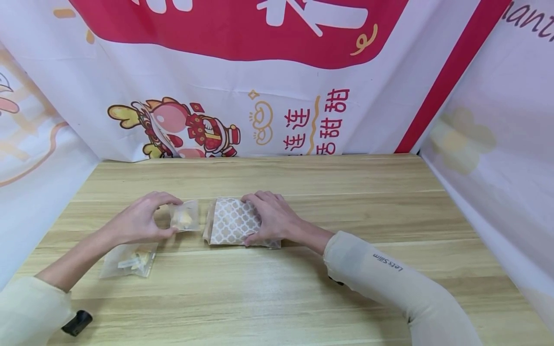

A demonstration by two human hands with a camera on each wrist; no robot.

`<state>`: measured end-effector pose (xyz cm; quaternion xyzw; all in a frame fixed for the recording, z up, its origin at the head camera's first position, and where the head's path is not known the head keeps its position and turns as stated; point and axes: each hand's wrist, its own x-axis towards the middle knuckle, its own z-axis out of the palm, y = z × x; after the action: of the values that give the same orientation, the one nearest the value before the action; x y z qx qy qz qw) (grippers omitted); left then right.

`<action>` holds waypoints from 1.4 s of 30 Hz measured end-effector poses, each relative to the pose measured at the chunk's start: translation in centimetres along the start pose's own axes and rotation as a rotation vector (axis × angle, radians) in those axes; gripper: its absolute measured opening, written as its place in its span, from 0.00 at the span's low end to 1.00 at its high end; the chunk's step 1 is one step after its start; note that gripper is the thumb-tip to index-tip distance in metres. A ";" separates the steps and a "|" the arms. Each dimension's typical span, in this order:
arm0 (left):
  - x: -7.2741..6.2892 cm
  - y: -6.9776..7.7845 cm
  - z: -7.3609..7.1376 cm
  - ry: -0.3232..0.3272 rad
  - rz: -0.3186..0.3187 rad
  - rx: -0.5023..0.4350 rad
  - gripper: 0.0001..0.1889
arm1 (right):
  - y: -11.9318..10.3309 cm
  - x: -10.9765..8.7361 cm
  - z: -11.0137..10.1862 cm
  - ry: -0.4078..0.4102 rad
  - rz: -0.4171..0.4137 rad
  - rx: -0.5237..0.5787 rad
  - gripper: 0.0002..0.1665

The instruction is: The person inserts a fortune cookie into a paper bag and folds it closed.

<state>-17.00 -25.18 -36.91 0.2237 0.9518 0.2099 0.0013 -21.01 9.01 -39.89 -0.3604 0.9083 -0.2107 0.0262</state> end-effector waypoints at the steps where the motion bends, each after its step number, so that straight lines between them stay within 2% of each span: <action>1: 0.0 0.2 0.0 0.005 0.000 0.000 0.33 | 0.0 0.0 0.0 -0.001 0.001 0.001 0.61; 15: 1.0 1.2 0.6 0.051 0.032 -0.011 0.33 | 0.0 0.1 0.0 -0.005 0.001 -0.002 0.61; 21: 1.2 1.4 0.7 0.041 0.023 -0.010 0.33 | 0.0 0.1 0.0 -0.005 -0.003 -0.001 0.61; 42: 1.4 1.9 1.4 0.020 0.068 -0.024 0.32 | 0.2 0.1 0.0 -0.006 0.002 0.014 0.61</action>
<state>-17.32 -22.49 -37.32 0.2537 0.9411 0.2234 -0.0129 -21.21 9.02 -39.95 -0.3600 0.9071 -0.2159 0.0314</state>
